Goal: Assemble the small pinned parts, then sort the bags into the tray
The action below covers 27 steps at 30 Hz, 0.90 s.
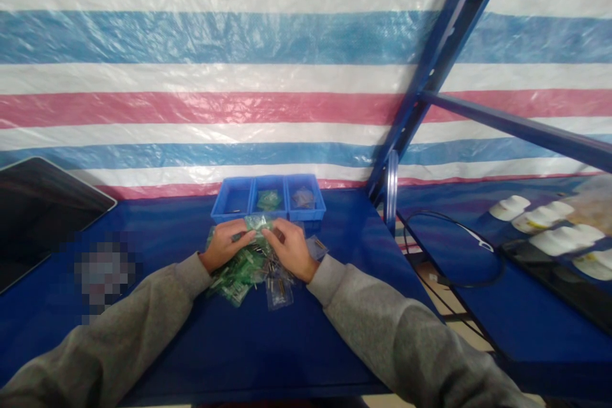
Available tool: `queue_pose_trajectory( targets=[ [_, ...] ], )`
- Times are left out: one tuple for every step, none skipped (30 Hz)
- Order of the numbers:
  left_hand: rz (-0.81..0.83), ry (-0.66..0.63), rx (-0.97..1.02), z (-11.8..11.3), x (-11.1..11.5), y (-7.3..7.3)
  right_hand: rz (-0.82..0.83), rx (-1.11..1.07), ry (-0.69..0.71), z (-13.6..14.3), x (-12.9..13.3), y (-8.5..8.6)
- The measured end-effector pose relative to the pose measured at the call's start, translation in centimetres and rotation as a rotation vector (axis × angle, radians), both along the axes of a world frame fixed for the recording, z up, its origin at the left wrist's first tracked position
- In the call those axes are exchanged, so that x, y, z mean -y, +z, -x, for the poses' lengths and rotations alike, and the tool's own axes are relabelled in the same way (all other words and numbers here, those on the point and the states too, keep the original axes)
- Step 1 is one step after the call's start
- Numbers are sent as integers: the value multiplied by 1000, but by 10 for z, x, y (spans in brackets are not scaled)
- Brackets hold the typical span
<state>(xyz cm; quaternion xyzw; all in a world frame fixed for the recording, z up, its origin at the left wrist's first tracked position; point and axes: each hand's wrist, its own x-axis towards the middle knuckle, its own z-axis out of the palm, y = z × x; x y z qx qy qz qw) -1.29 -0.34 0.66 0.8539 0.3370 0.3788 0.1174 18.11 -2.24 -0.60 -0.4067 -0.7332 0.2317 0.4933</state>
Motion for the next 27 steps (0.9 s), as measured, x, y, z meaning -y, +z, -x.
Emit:
queue_pose_trajectory(
  targets=[
    [4,8,6,0,0,0,3,4,0,0,0,0],
    [12,22,9,0,0,0,8,8,2,0,0,-1],
    [20,40,7,0,0,0,13,11,7,0,0,-1],
    [27,57,0,0,0,-1,17,13,16,0,0,-2],
    [31,71,-9,0,0,-1,22,12,24,-1,-1,-4],
    [32,80,-17,0,0,-2,26,10,28,-1,-1,-5],
    [30,84,-23,0,-1,-3,30,10,28,-1,-1,-6],
    [28,83,-27,0,-1,-4,36,12,21,-1,-1,-6],
    [29,78,-30,1,-2,-5,41,16,14,-1,-1,-7],
    [31,74,-30,1,-2,-6,46,22,9,-1,-1,-7],
    [33,72,-27,1,-2,-6,50,29,8,0,-1,-6],
    [37,71,-24,1,-3,-6,52,33,8,0,-1,-6],
    [42,72,-18,0,-3,-6,53,33,6,0,0,-5],
    [50,75,-3,0,-2,-6,55,31,1,0,0,-5],
    [63,78,20,0,-2,-5,58,25,-10,-1,0,-5],
    [83,78,45,-1,-2,-5,64,15,-22,-1,0,-4],
    [105,74,73,-1,-1,-4,72,3,-32,-1,0,-4],
    [127,68,99,-2,-1,-4,81,-9,-37,-1,0,-4],
    [143,60,123,-2,-1,-4,90,-18,-34,-1,-1,-4],
    [152,54,141,-2,-1,-4,95,-24,-22,-1,-1,-5],
    [151,53,158,-2,-1,-4,97,-26,-4,-1,-1,-5],
    [143,58,174,-2,-1,-4,94,-25,15,-1,-2,-6],
    [137,63,188,-1,-1,-5,90,-22,32,-1,-2,-6],
    [137,66,198,-1,-1,-6,84,-20,43,-1,-3,-7],
    [143,62,205,-1,-2,-7,81,-17,49,0,-3,-8],
    [153,54,210,-1,-2,-8,80,-14,49,0,-4,-8],
    [160,45,208,0,-2,-8,82,-10,45,0,-4,-9]
  ],
)
